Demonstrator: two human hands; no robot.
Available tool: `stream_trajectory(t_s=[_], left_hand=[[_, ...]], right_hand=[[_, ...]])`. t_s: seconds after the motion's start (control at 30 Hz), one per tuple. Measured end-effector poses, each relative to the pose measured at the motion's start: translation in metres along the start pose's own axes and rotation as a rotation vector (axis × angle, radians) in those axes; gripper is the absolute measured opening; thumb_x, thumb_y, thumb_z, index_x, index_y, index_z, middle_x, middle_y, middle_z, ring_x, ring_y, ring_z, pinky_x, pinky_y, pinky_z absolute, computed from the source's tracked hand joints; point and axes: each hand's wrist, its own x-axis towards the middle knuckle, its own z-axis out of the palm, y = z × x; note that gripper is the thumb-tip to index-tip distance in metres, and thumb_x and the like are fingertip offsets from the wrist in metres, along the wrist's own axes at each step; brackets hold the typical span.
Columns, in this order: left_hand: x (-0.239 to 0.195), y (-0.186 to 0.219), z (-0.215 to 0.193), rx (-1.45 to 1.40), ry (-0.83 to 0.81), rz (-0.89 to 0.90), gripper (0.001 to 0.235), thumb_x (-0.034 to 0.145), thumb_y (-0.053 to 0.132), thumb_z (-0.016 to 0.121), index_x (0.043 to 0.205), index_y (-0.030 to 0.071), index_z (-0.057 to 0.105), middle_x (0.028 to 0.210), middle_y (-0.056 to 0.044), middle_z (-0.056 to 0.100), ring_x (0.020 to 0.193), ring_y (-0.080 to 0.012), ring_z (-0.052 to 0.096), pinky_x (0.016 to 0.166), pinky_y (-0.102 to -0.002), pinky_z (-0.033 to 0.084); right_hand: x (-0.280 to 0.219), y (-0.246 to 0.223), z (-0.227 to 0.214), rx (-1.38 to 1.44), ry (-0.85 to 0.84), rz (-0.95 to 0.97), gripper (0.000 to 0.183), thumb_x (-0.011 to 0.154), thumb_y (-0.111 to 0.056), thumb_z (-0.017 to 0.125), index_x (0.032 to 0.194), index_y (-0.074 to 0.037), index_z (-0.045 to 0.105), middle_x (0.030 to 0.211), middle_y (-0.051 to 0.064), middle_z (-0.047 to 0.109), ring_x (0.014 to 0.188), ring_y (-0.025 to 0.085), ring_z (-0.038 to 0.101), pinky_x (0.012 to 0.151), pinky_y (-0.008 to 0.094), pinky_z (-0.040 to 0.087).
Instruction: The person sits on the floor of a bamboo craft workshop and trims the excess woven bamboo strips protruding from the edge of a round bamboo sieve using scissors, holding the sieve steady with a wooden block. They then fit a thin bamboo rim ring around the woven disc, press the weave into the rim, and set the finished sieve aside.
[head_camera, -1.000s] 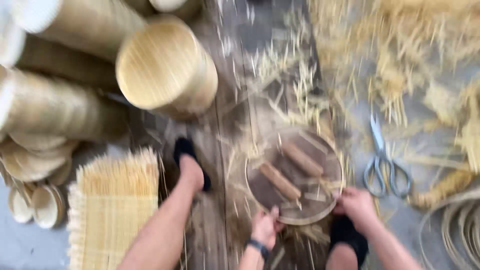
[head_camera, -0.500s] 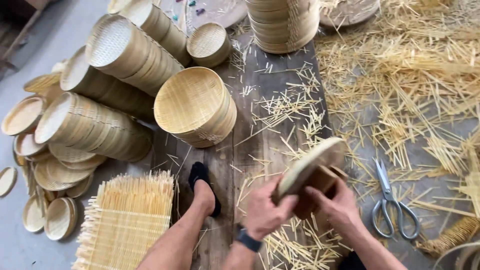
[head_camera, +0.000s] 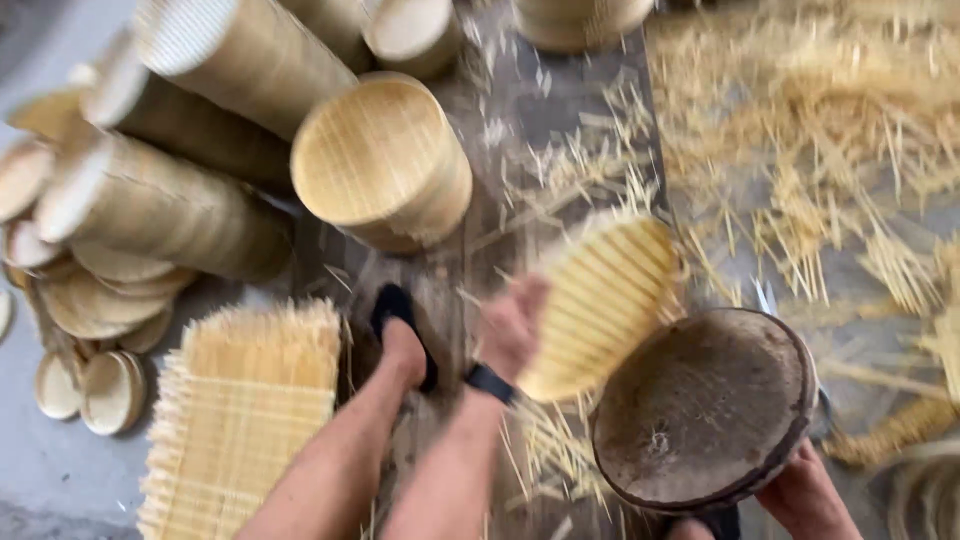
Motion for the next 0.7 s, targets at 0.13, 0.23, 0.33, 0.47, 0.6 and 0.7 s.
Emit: stream_trajectory(t_s=[0.13, 0.23, 0.33, 0.47, 0.6, 0.7], left_hand=[[0.031, -0.036, -0.053, 0.213, 0.026, -0.017, 0.030, 0.106, 0.030, 0.056, 0.111, 0.008, 0.076, 0.101, -0.015, 0.078, 0.089, -0.0329, 0.074, 0.076, -0.041, 0.057], [0.067, -0.001, -0.095, 0.142, -0.239, -0.747, 0.065, 0.112, 0.044, 0.038, 0.099, -0.008, 0.076, 0.078, -0.022, 0.062, 0.071, -0.0274, 0.064, 0.065, -0.041, 0.053], [0.066, -0.029, -0.087, -0.195, -0.038, -0.576, 0.069, 0.100, 0.063, 0.053, 0.110, -0.002, 0.075, 0.087, -0.007, 0.071, 0.079, -0.0126, 0.055, 0.071, -0.029, 0.049], [0.037, -0.098, -0.046, -0.294, -0.134, -0.821, 0.066, 0.094, 0.060, 0.060, 0.106, -0.004, 0.075, 0.093, -0.002, 0.072, 0.083, -0.0088, 0.059, 0.076, -0.026, 0.051], [0.009, -0.141, 0.010, -0.368, -0.234, -0.883, 0.065, 0.095, 0.056, 0.064, 0.105, -0.006, 0.077, 0.090, -0.001, 0.071, 0.082, -0.0094, 0.055, 0.075, -0.028, 0.050], [0.005, -0.143, 0.034, -0.388, -0.366, -0.870, 0.064, 0.097, 0.056, 0.062, 0.115, -0.004, 0.076, 0.097, -0.004, 0.074, 0.086, -0.0118, 0.061, 0.080, -0.030, 0.052]], right_hand=[[-0.025, 0.012, 0.012, 0.004, 0.331, 0.162, 0.051, 0.095, -0.028, 0.063, 0.139, -0.004, 0.061, 0.132, 0.014, 0.068, 0.110, 0.027, 0.067, 0.088, 0.045, 0.054], [-0.011, 0.025, 0.080, -0.065, 0.553, 0.315, 0.040, 0.100, -0.025, 0.056, 0.135, -0.006, 0.060, 0.126, 0.012, 0.066, 0.107, 0.026, 0.065, 0.089, 0.044, 0.054], [-0.001, 0.057, 0.076, -0.571, 0.265, 0.049, 0.033, 0.098, -0.003, 0.061, 0.129, 0.008, 0.064, 0.121, 0.017, 0.068, 0.101, 0.026, 0.064, 0.083, 0.044, 0.055], [-0.010, 0.049, 0.103, -0.221, 0.212, 0.197, 0.031, 0.101, -0.004, 0.049, 0.127, 0.008, 0.060, 0.114, 0.016, 0.072, 0.099, 0.028, 0.070, 0.084, 0.045, 0.061], [-0.024, 0.032, 0.115, -0.334, 0.132, 0.250, 0.036, 0.094, -0.003, 0.049, 0.127, 0.002, 0.062, 0.112, 0.016, 0.074, 0.097, 0.028, 0.072, 0.076, 0.043, 0.063], [-0.027, 0.026, 0.122, -0.581, 0.228, 0.327, 0.034, 0.097, -0.007, 0.045, 0.125, -0.001, 0.064, 0.109, 0.018, 0.076, 0.094, 0.027, 0.075, 0.073, 0.038, 0.062]])
